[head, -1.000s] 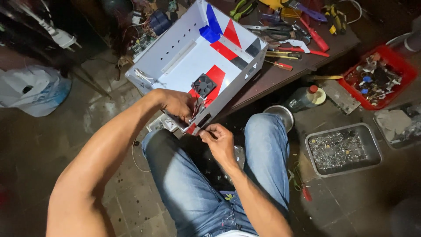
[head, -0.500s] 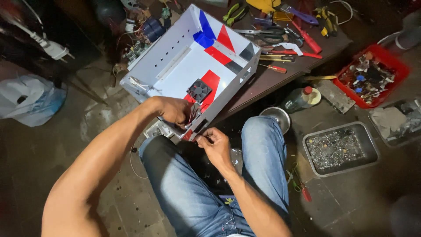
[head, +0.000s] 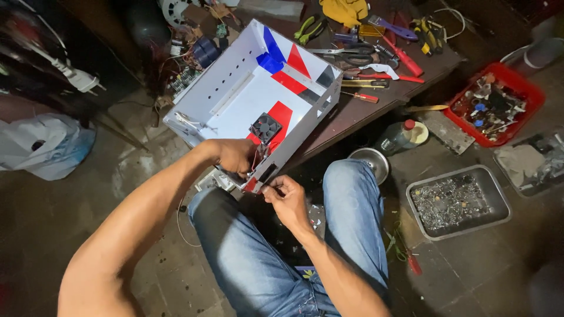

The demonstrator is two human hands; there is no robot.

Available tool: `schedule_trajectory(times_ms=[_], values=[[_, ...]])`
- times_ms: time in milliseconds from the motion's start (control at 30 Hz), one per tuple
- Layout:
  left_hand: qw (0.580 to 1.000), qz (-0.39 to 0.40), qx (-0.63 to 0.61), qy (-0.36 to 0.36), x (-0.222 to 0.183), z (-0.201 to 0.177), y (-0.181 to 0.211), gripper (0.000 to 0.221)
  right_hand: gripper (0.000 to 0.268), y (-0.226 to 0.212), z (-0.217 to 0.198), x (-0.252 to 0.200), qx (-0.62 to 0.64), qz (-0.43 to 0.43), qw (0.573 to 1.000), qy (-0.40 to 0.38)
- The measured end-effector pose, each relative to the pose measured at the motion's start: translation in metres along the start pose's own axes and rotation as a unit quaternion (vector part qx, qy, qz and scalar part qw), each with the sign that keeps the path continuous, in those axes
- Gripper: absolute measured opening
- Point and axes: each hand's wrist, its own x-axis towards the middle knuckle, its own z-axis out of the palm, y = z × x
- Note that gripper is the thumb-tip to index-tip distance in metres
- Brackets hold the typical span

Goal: Installing a cooling fan into a metal electronic chassis and securing it with screws using a screwdriver.

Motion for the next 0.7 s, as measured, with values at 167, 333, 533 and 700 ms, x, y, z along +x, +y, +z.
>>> schedule_trajectory(times_ms=[167,333,533,700], values=[[0.998,0.029,-0.056,-0.028,-0.004,-0.008,0.007,0.027,0.009,0.003,0.000,0.001,-0.014,-0.001,1.000,0.004],[0.997,0.024,0.051,-0.061,0.019,0.002,-0.011,0.033,0.008,-0.008,0.001,-0.002,-0.018,0.002,1.000,0.002],[0.964,0.015,0.231,-0.134,-0.026,-0.018,0.074,0.036,0.008,0.003,-0.001,0.000,-0.015,-0.003,1.000,-0.003],[0.997,-0.050,-0.064,-0.016,0.007,-0.005,0.011,0.041,0.009,-0.004,0.000,-0.002,-0.017,-0.003,1.000,-0.001]])
